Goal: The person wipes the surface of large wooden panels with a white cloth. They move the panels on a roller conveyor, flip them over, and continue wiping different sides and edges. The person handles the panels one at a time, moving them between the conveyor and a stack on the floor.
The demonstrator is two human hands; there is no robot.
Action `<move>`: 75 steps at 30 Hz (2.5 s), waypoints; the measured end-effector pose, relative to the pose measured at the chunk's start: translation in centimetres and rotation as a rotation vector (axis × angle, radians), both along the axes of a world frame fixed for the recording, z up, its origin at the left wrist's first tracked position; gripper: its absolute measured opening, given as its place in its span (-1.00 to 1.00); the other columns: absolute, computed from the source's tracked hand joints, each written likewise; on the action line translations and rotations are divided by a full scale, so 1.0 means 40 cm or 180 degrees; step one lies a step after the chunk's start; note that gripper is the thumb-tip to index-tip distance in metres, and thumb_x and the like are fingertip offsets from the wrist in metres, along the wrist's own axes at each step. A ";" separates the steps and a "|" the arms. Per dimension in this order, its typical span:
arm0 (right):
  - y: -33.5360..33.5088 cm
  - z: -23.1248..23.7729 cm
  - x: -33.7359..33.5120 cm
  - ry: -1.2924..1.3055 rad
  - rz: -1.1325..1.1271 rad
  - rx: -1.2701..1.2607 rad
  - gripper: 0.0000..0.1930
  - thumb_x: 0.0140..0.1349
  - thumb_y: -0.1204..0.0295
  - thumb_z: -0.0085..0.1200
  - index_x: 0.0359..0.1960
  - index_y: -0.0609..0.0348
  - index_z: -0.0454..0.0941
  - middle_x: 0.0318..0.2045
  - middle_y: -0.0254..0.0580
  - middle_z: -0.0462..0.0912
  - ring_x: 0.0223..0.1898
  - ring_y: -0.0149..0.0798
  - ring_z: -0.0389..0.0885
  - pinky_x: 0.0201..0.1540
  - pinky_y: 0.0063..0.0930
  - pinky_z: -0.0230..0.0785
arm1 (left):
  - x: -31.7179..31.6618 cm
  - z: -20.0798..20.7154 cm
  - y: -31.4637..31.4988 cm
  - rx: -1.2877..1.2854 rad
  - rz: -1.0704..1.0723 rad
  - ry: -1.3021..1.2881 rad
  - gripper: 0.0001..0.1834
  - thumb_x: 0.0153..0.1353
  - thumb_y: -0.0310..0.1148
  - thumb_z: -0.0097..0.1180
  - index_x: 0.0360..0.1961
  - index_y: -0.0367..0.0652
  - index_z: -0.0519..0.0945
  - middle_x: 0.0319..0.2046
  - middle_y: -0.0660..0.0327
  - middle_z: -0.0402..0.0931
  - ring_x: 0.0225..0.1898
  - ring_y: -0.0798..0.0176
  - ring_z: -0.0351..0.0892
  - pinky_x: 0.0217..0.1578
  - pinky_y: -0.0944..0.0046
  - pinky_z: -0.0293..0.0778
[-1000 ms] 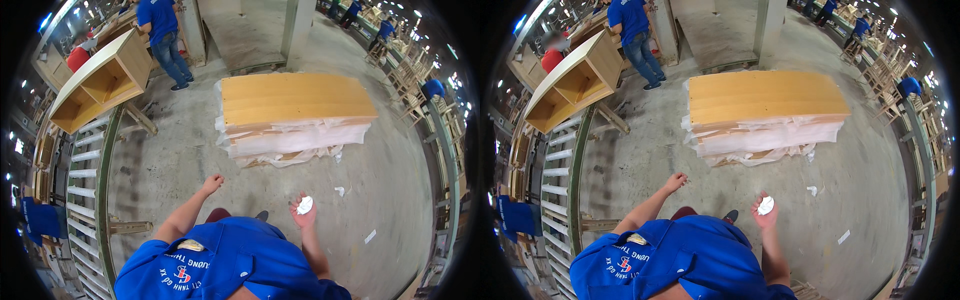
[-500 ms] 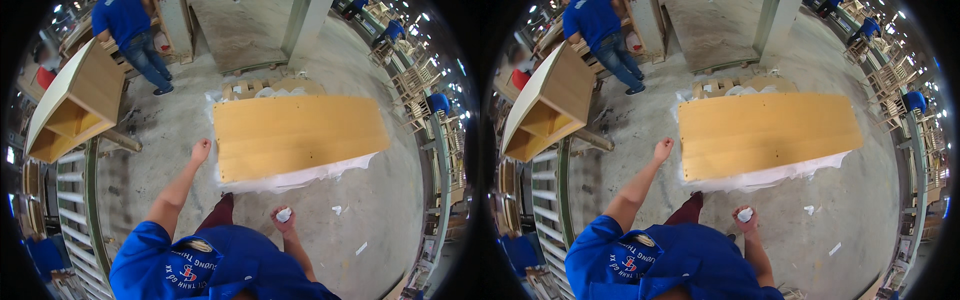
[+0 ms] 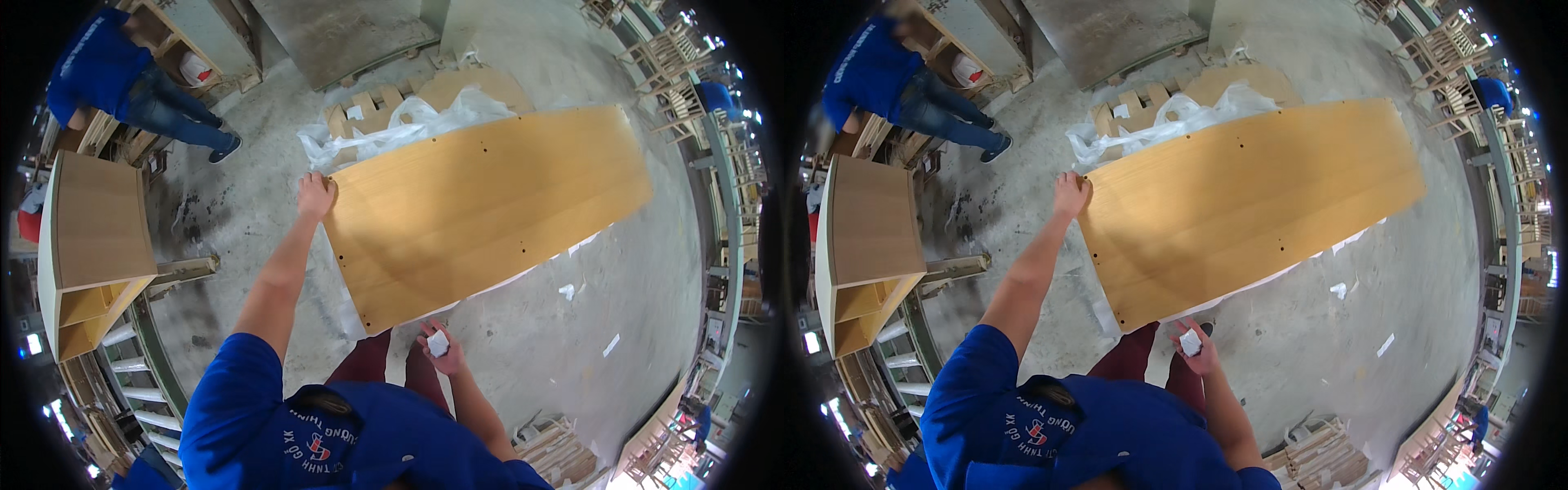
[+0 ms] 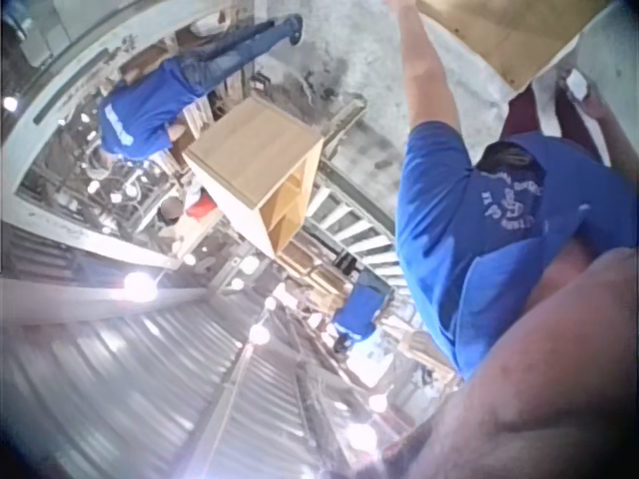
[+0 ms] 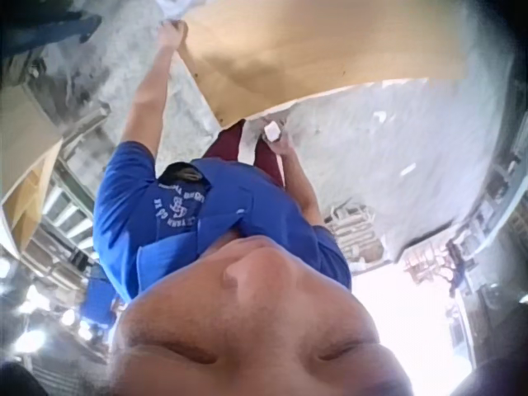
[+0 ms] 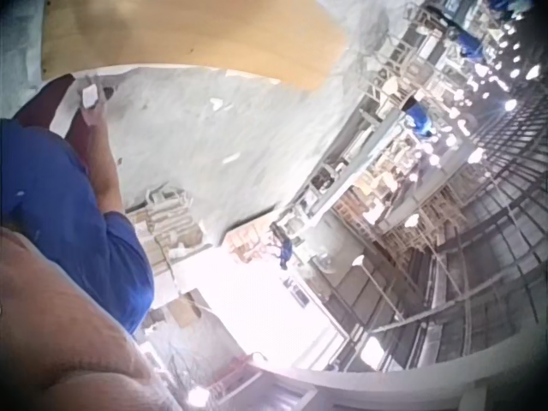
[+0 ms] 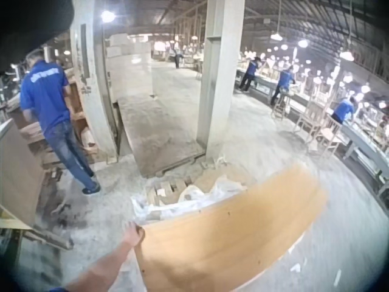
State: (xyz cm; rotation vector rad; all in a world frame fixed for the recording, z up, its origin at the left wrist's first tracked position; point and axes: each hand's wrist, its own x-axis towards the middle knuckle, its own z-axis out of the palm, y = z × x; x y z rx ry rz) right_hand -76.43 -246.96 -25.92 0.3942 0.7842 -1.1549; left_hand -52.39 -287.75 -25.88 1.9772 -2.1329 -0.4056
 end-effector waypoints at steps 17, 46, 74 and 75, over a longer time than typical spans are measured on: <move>-0.013 -0.072 0.051 -0.0121 0.0616 0.1088 -0.77 0.31 0.20 -0.12 -0.17 0.03 0.45 -0.40 -0.31 0.57 -0.43 -0.33 0.51 -0.48 -0.48 0.36 | 0.053 -0.037 0.212 -0.0586 0.0592 0.1410 -0.64 0.07 -0.27 0.10 -0.14 -0.20 0.42 -0.20 -0.02 0.39 -0.09 -0.08 0.32 -0.02 0.02 0.27; 0.024 0.177 -0.035 0.0038 0.1149 0.0863 -0.69 0.32 0.10 -0.09 -0.13 0.04 0.37 -0.60 -0.36 0.49 -0.69 -0.44 0.44 -0.72 -0.61 0.25 | 0.157 -0.043 0.206 0.3270 0.1391 0.3108 -0.57 0.19 -0.27 0.09 0.08 -0.14 0.42 -0.24 0.22 0.53 -0.24 0.21 0.55 -0.16 0.23 0.54; 0.011 0.144 -0.028 -0.0118 0.1141 0.0900 -0.78 0.27 0.25 -0.01 -0.16 0.09 0.42 -0.56 -0.37 0.50 -0.67 -0.49 0.44 -0.71 -0.67 0.22 | 0.271 0.219 -0.530 -0.0610 0.0546 0.0645 -0.53 0.17 -0.16 0.03 0.02 -0.24 0.41 -0.17 -0.06 0.57 -0.15 -0.04 0.57 -0.08 0.10 0.44; -0.002 0.130 -0.021 -0.0112 0.1146 0.0857 -0.78 0.27 0.26 -0.01 -0.16 0.10 0.42 -0.56 -0.37 0.50 -0.67 -0.49 0.44 -0.72 -0.67 0.21 | 0.268 0.181 -0.508 0.0028 -0.0310 -0.0040 -0.39 0.12 -0.14 0.08 0.17 -0.17 0.33 -0.09 -0.07 0.52 -0.03 -0.08 0.50 -0.01 0.08 0.41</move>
